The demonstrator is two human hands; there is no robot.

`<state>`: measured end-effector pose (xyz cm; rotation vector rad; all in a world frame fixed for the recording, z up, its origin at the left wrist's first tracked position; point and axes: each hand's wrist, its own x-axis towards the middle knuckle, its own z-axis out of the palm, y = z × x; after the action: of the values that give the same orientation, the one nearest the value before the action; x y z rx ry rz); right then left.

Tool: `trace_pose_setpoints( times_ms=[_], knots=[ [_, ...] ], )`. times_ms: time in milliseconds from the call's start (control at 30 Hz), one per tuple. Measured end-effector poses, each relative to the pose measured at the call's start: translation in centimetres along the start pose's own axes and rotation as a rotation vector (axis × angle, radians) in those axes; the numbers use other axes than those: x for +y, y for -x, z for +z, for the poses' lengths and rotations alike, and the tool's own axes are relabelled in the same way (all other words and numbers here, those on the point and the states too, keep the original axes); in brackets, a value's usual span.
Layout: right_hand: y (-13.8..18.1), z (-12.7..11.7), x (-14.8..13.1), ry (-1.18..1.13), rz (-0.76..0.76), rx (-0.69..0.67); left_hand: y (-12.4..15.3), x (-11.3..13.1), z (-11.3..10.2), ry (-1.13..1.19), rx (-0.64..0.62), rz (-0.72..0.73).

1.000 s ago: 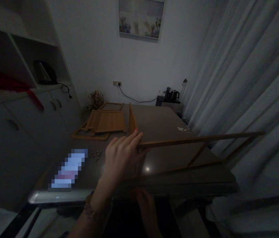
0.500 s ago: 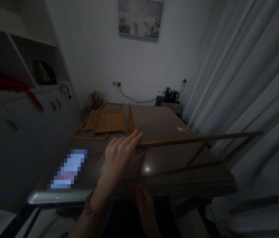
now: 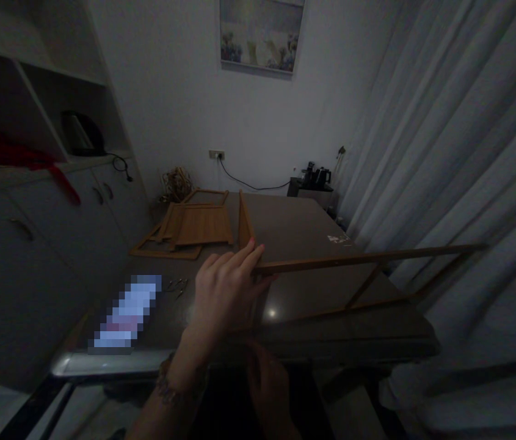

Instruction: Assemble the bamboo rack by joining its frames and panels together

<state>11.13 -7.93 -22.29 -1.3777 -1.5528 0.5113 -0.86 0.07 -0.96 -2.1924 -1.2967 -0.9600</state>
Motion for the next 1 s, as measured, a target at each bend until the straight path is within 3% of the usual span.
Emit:
trace_pose_setpoints(
  times_ms=[133, 600, 1000],
  knots=[
    [0.1, 0.0, 0.8, 0.030, -0.012, -0.003, 0.0, -0.1, 0.1, -0.008, -0.006, -0.003],
    [-0.6, -0.9, -1.3, -0.331, 0.347, -0.088, 0.0, -0.1, 0.1, 0.002, -0.006, -0.002],
    [-0.4, -0.3, -0.6, -0.288, 0.315, 0.027, 0.0, -0.1, 0.1, 0.006, -0.014, -0.007]
  ],
)
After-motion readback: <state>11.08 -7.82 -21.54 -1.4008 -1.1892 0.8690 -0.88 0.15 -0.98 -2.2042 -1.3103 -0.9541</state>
